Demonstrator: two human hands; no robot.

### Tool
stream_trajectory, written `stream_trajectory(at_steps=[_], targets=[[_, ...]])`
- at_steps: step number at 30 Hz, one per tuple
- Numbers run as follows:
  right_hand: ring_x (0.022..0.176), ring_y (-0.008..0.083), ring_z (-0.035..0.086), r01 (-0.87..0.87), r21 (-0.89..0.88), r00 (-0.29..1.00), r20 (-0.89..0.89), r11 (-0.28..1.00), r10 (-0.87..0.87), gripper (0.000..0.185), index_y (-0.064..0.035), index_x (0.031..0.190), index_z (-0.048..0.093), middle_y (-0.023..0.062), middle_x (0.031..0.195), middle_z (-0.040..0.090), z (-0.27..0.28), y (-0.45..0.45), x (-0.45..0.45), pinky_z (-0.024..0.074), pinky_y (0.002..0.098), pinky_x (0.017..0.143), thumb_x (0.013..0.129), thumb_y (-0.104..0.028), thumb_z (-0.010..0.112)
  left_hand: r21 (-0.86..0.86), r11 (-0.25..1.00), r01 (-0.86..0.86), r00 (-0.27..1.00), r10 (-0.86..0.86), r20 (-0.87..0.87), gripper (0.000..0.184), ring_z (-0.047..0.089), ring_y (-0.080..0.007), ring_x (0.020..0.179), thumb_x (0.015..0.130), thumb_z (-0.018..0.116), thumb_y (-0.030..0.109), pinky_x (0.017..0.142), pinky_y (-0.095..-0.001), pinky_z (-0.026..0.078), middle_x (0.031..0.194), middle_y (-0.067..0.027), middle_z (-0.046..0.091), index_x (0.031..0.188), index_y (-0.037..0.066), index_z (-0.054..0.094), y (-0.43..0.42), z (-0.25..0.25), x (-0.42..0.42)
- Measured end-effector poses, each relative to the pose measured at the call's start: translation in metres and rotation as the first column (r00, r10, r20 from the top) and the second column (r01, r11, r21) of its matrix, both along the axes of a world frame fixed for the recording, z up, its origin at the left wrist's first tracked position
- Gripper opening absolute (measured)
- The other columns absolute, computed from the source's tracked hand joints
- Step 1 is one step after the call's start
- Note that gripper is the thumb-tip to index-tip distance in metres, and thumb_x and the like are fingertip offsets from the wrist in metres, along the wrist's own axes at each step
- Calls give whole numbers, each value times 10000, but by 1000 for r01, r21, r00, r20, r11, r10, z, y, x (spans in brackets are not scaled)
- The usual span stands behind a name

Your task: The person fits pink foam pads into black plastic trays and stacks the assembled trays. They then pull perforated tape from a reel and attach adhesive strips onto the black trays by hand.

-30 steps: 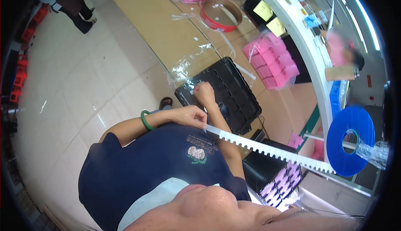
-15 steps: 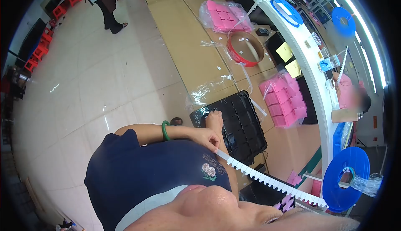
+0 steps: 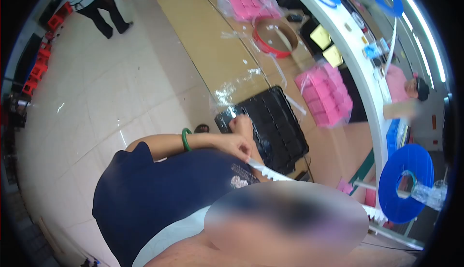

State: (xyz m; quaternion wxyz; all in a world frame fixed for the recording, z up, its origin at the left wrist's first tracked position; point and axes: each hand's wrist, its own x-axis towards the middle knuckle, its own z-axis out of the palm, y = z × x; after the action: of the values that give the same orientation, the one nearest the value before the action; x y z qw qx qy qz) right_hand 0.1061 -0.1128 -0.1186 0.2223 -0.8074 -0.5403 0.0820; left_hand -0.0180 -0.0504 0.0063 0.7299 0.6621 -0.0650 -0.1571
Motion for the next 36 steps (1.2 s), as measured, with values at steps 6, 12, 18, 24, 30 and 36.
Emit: stream_trajectory(at_steps=[6,12,18,24,30,36], targets=[[642,122,650,495,-3,671,-634,869,-384,219,20,881,755,105,708,710,68,-72,21,502,291,618,822,-190,742,-61,998,17,993,-24,-114,234,618,-61,817,920,741,238,735,-245,491,864,-16,707,936,8,704,-8,0,1],[645,43,514,732,-74,381,-779,677,-498,187,-40,914,714,-39,686,594,78,-230,2,417,237,603,935,-226,720,-100,992,73,992,-82,-93,229,569,-49,725,937,727,245,646,-223,444,803,6,658,944,19,694,-29,-18,12],[799,333,706,839,-365,385,-126,403,-914,208,10,924,715,147,823,729,93,-406,-99,536,409,766,800,-156,731,-112,994,0,973,-26,-228,180,532,-47,623,960,697,225,561,-205,408,763,20,626,961,44,694,-73,-21,64],[757,205,721,767,-425,238,-508,481,-828,225,-27,1016,766,105,830,746,147,-390,-118,528,307,740,856,-181,729,-100,993,64,992,-52,112,656,488,-243,1311,1010,619,344,1084,-316,399,1425,-204,495,1494,-30,382,-169,-24,123],[929,133,675,706,178,635,-587,686,-502,158,2,1051,741,93,1007,737,208,-269,-1,517,263,836,936,-93,689,389,917,87,945,-200,260,679,391,-310,1444,1006,615,324,1181,-371,331,1531,-267,406,1496,-72,361,-157,-63,121],[846,237,726,721,343,693,-345,602,-634,241,-20,1074,739,143,964,750,132,-163,210,544,336,808,906,-191,711,67,993,98,989,-89,-121,406,631,-163,1160,1027,592,178,1006,-300,485,1241,-131,679,1370,-34,542,-40,-59,80]])
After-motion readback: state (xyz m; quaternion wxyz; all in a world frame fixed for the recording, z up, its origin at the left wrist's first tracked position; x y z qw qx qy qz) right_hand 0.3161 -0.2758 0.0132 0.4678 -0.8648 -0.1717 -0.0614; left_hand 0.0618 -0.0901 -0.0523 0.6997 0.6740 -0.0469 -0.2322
